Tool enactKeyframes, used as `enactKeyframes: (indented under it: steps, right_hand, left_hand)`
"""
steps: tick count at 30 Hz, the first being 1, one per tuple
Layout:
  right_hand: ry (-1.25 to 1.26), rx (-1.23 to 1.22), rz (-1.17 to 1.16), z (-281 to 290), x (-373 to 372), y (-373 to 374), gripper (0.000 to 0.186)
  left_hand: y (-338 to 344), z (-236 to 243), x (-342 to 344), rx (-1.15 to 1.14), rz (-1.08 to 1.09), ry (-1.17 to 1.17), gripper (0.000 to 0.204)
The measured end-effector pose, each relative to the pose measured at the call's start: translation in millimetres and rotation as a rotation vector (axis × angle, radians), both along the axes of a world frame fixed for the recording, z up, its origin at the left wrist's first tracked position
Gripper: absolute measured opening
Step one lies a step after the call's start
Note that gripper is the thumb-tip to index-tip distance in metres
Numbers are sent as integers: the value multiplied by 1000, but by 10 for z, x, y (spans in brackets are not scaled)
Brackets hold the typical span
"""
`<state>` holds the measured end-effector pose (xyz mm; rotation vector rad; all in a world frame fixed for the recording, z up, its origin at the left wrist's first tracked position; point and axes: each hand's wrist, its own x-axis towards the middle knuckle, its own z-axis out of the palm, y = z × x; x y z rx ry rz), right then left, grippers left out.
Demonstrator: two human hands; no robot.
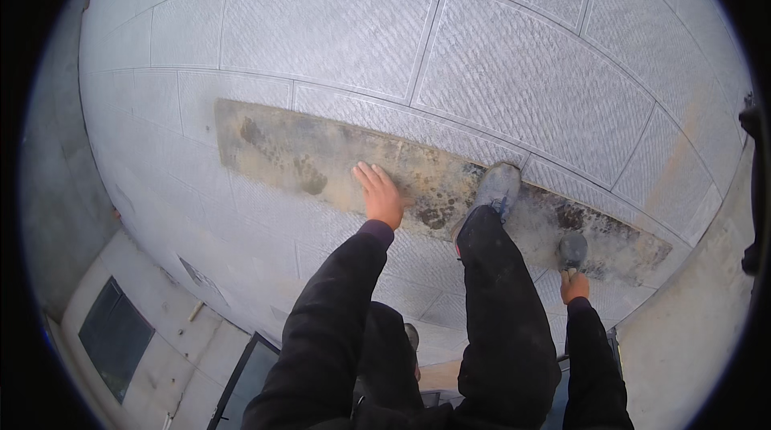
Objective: The person walks across a construction site and kneels to tap newly laid floor tiles with a rubber mallet. They repeatedly tap along tile seams and edges to settle the tiles into the mortar bed.
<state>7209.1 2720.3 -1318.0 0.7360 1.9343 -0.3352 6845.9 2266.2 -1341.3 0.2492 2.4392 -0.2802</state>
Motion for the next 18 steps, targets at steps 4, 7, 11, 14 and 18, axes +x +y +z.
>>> enactKeyframes:
  steps: [4,7,11,14,18]
  right_hand:
    - [-7,-52,-53,-164,-46,73,42]
    - [28,12,-127,-336,-279,130,43]
    - [-9,9,-56,-148,-225,99,44]
    - [-37,-62,-150,39,-92,215,45]
    - [-102,-2,-148,-444,-3,19,49]
  left_hand:
    - [168,176,-288,-30,31,-91,122]
    - [666,152,-826,249,-106,234,102]
    - [1151,35,-1463,464,-581,133,86]
    - [1053,-110,-1806,423,-658,15,86]
    - [850,-505,-2298,650,-761,96,84]
